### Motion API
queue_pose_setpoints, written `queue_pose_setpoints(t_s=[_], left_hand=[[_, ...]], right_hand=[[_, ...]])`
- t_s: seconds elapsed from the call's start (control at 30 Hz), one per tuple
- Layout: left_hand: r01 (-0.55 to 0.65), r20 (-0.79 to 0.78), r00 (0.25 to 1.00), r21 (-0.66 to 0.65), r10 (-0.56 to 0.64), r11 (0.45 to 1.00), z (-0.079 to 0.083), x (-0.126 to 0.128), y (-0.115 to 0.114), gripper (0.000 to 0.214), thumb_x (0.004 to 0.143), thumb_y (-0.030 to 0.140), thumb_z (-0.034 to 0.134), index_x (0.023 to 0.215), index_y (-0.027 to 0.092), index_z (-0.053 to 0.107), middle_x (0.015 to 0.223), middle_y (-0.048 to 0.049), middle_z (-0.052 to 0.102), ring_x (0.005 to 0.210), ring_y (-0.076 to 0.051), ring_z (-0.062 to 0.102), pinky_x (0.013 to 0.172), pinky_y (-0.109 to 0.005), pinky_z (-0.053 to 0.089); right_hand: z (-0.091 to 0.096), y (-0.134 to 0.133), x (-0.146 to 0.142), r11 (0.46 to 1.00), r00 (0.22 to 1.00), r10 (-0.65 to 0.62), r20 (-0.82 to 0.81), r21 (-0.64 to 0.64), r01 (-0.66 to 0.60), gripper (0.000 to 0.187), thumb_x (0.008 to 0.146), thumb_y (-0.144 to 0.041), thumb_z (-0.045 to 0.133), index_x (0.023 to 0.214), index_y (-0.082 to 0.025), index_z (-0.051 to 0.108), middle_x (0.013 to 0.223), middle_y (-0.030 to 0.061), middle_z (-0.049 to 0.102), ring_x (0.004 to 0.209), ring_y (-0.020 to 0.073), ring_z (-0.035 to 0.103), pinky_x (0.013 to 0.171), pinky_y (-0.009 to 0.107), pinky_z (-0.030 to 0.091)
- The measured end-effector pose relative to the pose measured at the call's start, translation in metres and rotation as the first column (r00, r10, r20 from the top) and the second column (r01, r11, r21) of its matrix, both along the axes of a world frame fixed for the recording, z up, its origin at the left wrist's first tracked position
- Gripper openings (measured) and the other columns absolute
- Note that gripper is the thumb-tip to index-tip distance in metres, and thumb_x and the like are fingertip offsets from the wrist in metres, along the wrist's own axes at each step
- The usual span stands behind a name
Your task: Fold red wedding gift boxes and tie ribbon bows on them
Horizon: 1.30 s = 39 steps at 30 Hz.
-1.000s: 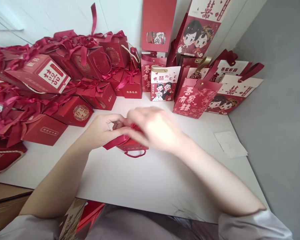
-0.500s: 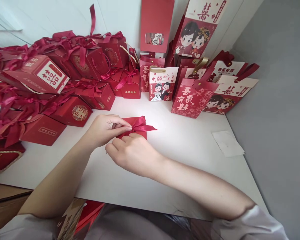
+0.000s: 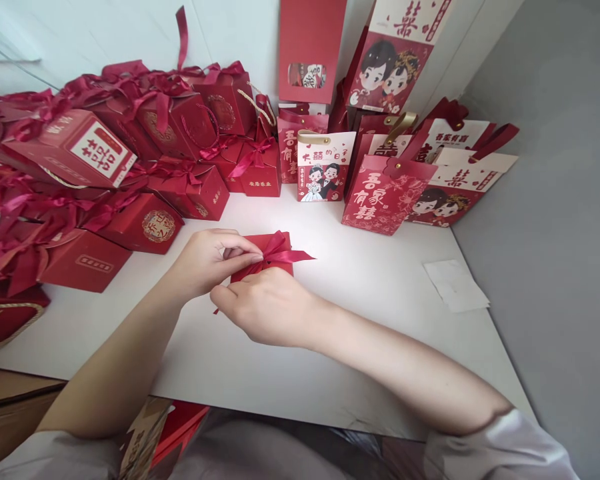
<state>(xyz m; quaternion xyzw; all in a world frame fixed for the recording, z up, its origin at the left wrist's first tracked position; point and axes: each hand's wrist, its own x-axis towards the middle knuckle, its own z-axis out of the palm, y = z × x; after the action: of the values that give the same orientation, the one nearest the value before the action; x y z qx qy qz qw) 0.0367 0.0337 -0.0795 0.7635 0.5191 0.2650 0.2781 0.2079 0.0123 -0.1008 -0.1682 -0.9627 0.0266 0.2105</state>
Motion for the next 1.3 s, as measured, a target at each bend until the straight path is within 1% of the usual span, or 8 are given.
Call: queue_pose_setpoints(t_s=[0.27, 0.4, 0.53, 0.6, 0.67, 0.87, 1.0, 1.3], left_hand=[[-0.007, 0.006, 1.000, -0.034, 0.008, 0.999, 0.000, 0.000, 0.000, 0.017, 0.086, 0.034, 0.068, 0.080, 0.021, 0.078, 0.062, 0.0014, 0.055, 0.058, -0.012, 0.048, 0.058, -0.027, 0.037], [0.012, 0.063, 0.998, -0.081, -0.007, 0.997, -0.001, -0.002, 0.001, 0.017, 0.085, 0.033, 0.067, 0.080, 0.020, 0.077, 0.064, 0.0012, 0.055, 0.059, -0.012, 0.047, 0.056, -0.026, 0.036], [0.027, 0.077, 0.997, -0.097, -0.020, 0.995, 0.000, -0.004, 0.000, 0.015, 0.084, 0.031, 0.066, 0.083, 0.020, 0.075, 0.064, 0.0023, 0.054, 0.060, -0.012, 0.045, 0.057, -0.026, 0.035], [0.031, 0.060, 0.998, -0.097, -0.025, 0.995, 0.002, -0.005, 0.000, 0.016, 0.087, 0.032, 0.064, 0.084, 0.021, 0.073, 0.063, 0.0032, 0.051, 0.060, -0.012, 0.044, 0.058, -0.025, 0.035], [0.024, 0.058, 0.998, -0.110, -0.017, 0.994, 0.005, -0.008, -0.001, 0.016, 0.089, 0.034, 0.062, 0.084, 0.020, 0.069, 0.065, 0.0037, 0.051, 0.061, -0.011, 0.046, 0.058, -0.024, 0.035], [0.008, -0.068, 0.997, -0.188, -0.021, 0.982, 0.016, -0.020, 0.001, 0.034, 0.083, 0.043, 0.070, 0.070, 0.017, 0.052, 0.066, 0.0039, 0.049, 0.059, -0.009, 0.041, 0.054, -0.023, 0.032], [0.065, -0.039, 0.996, -0.317, -0.082, 0.946, 0.019, -0.024, 0.003, 0.032, 0.087, 0.040, 0.064, 0.068, 0.016, 0.054, 0.064, 0.0037, 0.045, 0.058, -0.009, 0.037, 0.053, -0.023, 0.028], [-0.047, 0.116, 0.990, -0.274, 0.081, 0.961, 0.004, -0.026, 0.011, 0.028, 0.091, 0.037, 0.056, 0.071, 0.019, 0.052, 0.074, 0.0005, 0.053, 0.066, -0.013, 0.049, 0.059, -0.026, 0.035]], right_hand=[[0.009, 0.006, 0.007, 0.974, 0.995, 0.090, 0.038, -0.213, -0.080, 0.014, 0.097, -0.016, 0.052, 0.088, -0.017, 0.063, 0.068, 0.0002, 0.062, 0.059, 0.0143, 0.049, 0.056, 0.029, 0.026], [0.030, 0.015, 0.026, 0.858, 0.981, 0.177, -0.074, -0.477, -0.191, 0.009, 0.098, -0.025, 0.059, 0.092, -0.020, 0.064, 0.078, -0.0022, 0.068, 0.063, 0.0114, 0.055, 0.059, 0.025, 0.034], [0.046, 0.034, 0.050, 0.873, 0.973, -0.173, -0.153, -0.482, 0.079, 0.015, 0.101, -0.033, 0.055, 0.100, -0.020, 0.061, 0.087, 0.0011, 0.067, 0.067, 0.0129, 0.056, 0.064, 0.025, 0.037], [0.044, 0.046, 0.056, 0.811, 0.914, -0.383, -0.133, -0.522, 0.264, 0.028, 0.102, -0.045, 0.052, 0.092, -0.019, 0.058, 0.078, 0.0009, 0.063, 0.064, 0.0142, 0.052, 0.062, 0.027, 0.035], [0.036, 0.058, 0.058, 0.722, 0.890, -0.451, -0.068, -0.614, 0.319, 0.044, 0.101, -0.057, 0.047, 0.078, -0.020, 0.053, 0.068, -0.0005, 0.056, 0.061, 0.0141, 0.048, 0.060, 0.027, 0.033], [0.021, 0.071, 0.053, 0.513, 0.942, -0.335, 0.033, -0.832, 0.211, 0.049, 0.094, -0.060, 0.056, 0.067, -0.019, 0.049, 0.064, -0.0022, 0.051, 0.059, 0.0116, 0.044, 0.057, 0.026, 0.034], [0.024, 0.073, 0.059, 0.487, 0.961, -0.273, 0.042, -0.856, 0.175, 0.041, 0.093, -0.053, 0.060, 0.072, -0.019, 0.054, 0.065, -0.0022, 0.055, 0.058, 0.0109, 0.044, 0.056, 0.026, 0.034], [0.021, 0.079, 0.065, 0.429, 0.984, -0.177, 0.027, -0.898, 0.102, 0.038, 0.095, -0.051, 0.058, 0.079, -0.017, 0.060, 0.069, -0.0003, 0.060, 0.061, 0.0114, 0.050, 0.058, 0.025, 0.038]])
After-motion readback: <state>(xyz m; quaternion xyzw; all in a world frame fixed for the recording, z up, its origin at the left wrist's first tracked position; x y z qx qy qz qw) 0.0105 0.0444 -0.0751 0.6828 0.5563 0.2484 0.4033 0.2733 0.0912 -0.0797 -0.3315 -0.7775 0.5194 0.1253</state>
